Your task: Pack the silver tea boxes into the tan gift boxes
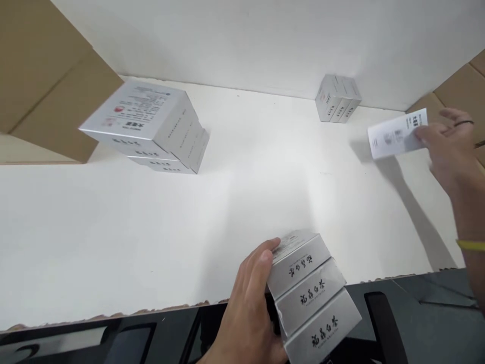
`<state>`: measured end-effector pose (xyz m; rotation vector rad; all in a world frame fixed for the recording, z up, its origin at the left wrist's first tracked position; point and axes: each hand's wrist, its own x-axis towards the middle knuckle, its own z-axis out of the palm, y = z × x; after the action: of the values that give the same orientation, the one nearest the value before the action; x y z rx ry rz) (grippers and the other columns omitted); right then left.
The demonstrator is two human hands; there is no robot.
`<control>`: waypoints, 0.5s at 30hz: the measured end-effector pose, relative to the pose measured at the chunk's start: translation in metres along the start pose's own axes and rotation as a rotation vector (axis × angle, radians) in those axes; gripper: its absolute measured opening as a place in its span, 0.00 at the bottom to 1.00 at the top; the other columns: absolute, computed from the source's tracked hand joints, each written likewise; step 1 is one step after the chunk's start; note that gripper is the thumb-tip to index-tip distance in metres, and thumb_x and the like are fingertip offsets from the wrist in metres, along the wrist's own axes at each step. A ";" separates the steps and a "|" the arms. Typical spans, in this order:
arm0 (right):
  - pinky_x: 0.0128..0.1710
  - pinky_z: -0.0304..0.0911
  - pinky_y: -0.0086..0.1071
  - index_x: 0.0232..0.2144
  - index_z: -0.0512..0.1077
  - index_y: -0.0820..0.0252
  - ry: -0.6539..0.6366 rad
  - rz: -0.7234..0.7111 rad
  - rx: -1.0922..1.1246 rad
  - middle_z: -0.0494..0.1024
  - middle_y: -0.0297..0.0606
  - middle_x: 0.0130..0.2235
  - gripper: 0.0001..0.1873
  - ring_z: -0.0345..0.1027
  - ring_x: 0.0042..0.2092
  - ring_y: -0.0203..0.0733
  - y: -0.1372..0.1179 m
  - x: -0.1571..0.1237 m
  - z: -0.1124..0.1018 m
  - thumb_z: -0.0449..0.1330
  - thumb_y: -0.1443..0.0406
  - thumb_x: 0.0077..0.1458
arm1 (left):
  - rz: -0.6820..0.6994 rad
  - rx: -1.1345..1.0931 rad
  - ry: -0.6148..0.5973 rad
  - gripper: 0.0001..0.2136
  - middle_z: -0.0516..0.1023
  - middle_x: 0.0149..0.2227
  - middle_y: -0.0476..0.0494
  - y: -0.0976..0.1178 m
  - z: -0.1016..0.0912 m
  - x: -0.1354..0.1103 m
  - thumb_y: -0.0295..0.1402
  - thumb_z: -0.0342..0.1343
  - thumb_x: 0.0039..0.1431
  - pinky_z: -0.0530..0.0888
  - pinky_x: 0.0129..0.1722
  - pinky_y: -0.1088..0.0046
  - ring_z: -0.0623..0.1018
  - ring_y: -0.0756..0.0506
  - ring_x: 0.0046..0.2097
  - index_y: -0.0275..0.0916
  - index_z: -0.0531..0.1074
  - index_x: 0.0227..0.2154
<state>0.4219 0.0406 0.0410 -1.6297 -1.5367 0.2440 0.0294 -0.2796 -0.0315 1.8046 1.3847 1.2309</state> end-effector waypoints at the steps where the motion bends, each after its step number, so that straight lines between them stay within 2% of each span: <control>1: 0.47 0.72 0.42 0.63 0.60 0.59 -0.018 0.023 0.035 0.79 0.53 0.47 0.36 0.76 0.46 0.45 -0.010 -0.018 -0.013 0.70 0.62 0.57 | -0.005 -0.013 -0.026 0.60 0.67 0.67 0.31 -0.001 -0.002 0.001 0.36 0.74 0.47 0.81 0.53 0.41 0.75 0.25 0.62 0.57 0.37 0.75; 3: 0.46 0.71 0.45 0.61 0.64 0.54 -0.101 0.083 0.106 0.79 0.51 0.48 0.39 0.77 0.47 0.47 -0.037 -0.052 -0.027 0.75 0.58 0.52 | -0.020 -0.038 -0.069 0.63 0.66 0.68 0.36 -0.002 -0.006 0.003 0.37 0.75 0.45 0.81 0.53 0.39 0.73 0.24 0.63 0.65 0.34 0.74; 5: 0.42 0.71 0.45 0.59 0.67 0.53 -0.228 0.036 0.202 0.80 0.48 0.47 0.40 0.77 0.43 0.47 -0.067 -0.078 -0.024 0.77 0.55 0.47 | -0.015 -0.045 -0.089 0.64 0.66 0.69 0.37 -0.002 -0.008 0.005 0.37 0.75 0.45 0.81 0.53 0.38 0.73 0.24 0.64 0.66 0.32 0.74; 7: 0.38 0.72 0.43 0.58 0.67 0.52 -0.366 0.010 0.302 0.81 0.45 0.45 0.41 0.77 0.42 0.47 -0.097 -0.095 -0.010 0.78 0.53 0.45 | 0.002 -0.034 -0.079 0.63 0.64 0.70 0.35 -0.001 -0.007 0.006 0.35 0.75 0.47 0.81 0.54 0.39 0.72 0.25 0.65 0.63 0.32 0.74; 10: 0.38 0.74 0.39 0.59 0.64 0.52 -0.540 -0.088 0.371 0.81 0.40 0.45 0.40 0.77 0.43 0.45 -0.133 -0.112 0.019 0.76 0.53 0.50 | 0.021 0.008 -0.049 0.62 0.62 0.70 0.31 0.005 -0.005 0.007 0.34 0.74 0.50 0.81 0.56 0.43 0.73 0.28 0.65 0.58 0.32 0.75; 12: 0.42 0.74 0.40 0.61 0.63 0.52 -0.625 -0.202 0.362 0.81 0.38 0.45 0.37 0.77 0.44 0.45 -0.153 -0.123 0.037 0.73 0.54 0.54 | 0.029 0.044 -0.025 0.60 0.61 0.70 0.29 0.010 -0.004 0.007 0.36 0.74 0.52 0.80 0.58 0.44 0.70 0.28 0.67 0.54 0.34 0.75; 15: 0.50 0.74 0.44 0.61 0.65 0.51 -0.725 -0.331 0.334 0.80 0.34 0.46 0.33 0.77 0.45 0.45 -0.180 -0.142 0.055 0.70 0.52 0.58 | 0.037 0.102 0.016 0.55 0.51 0.73 0.26 0.015 -0.005 0.007 0.41 0.72 0.57 0.79 0.60 0.47 0.60 0.27 0.73 0.50 0.36 0.76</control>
<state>0.2247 -0.0844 0.0732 -1.0389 -2.1263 0.9283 0.0320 -0.2778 -0.0147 1.9008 1.4532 1.2162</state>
